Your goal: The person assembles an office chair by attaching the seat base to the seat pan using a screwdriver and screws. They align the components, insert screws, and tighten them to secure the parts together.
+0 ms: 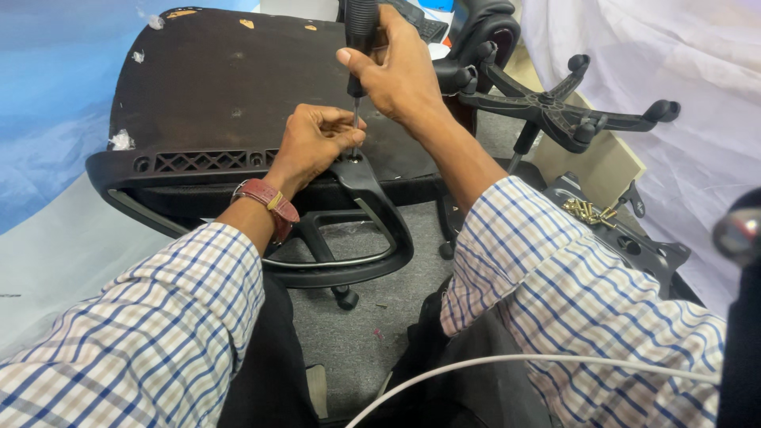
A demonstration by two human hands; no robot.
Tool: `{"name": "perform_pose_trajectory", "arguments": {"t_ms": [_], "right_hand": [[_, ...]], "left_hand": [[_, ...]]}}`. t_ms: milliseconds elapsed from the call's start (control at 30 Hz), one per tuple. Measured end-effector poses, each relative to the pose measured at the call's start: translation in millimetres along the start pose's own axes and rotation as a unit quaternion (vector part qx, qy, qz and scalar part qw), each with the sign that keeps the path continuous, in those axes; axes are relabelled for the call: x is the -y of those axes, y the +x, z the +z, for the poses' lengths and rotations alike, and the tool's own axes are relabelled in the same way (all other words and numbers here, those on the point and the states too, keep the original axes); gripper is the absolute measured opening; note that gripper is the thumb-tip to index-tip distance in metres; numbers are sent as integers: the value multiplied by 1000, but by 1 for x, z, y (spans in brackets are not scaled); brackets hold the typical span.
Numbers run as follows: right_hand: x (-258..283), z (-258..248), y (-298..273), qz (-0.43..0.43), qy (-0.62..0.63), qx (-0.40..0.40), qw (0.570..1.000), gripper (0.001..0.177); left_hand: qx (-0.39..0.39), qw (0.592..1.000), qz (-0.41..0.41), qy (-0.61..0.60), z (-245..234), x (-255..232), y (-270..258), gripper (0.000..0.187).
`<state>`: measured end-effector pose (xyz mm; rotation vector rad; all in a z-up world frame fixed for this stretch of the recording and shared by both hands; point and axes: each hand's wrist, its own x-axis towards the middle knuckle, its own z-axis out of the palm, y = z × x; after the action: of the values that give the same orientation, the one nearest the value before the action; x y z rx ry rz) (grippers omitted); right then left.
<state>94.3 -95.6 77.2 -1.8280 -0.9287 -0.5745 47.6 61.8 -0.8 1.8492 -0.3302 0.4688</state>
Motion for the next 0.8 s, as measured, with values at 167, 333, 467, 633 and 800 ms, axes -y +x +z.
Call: {"name": "perform_pose_trajectory", "arguments": {"t_ms": [167,333,467,633,800], "right_hand": [[-8,-4,-2,-42,74,26,996,64],[7,6,5,51,-62,-40,996,57],[6,-5,6,41,-8,-27,999,33],[-3,-15,2,-44,176,46,982,24],[1,-2,3,-92,-12,-57,994,45]], "left_hand": [[-17,998,21,53,1,-5,1,13],[-42,996,24,72,4,-8,-4,14],[-15,996,17,82,2,-7,-1,14],[112,993,38,-31,-4,-7,10,24],[61,998,-7,34,-2,-8,10,19]]}}
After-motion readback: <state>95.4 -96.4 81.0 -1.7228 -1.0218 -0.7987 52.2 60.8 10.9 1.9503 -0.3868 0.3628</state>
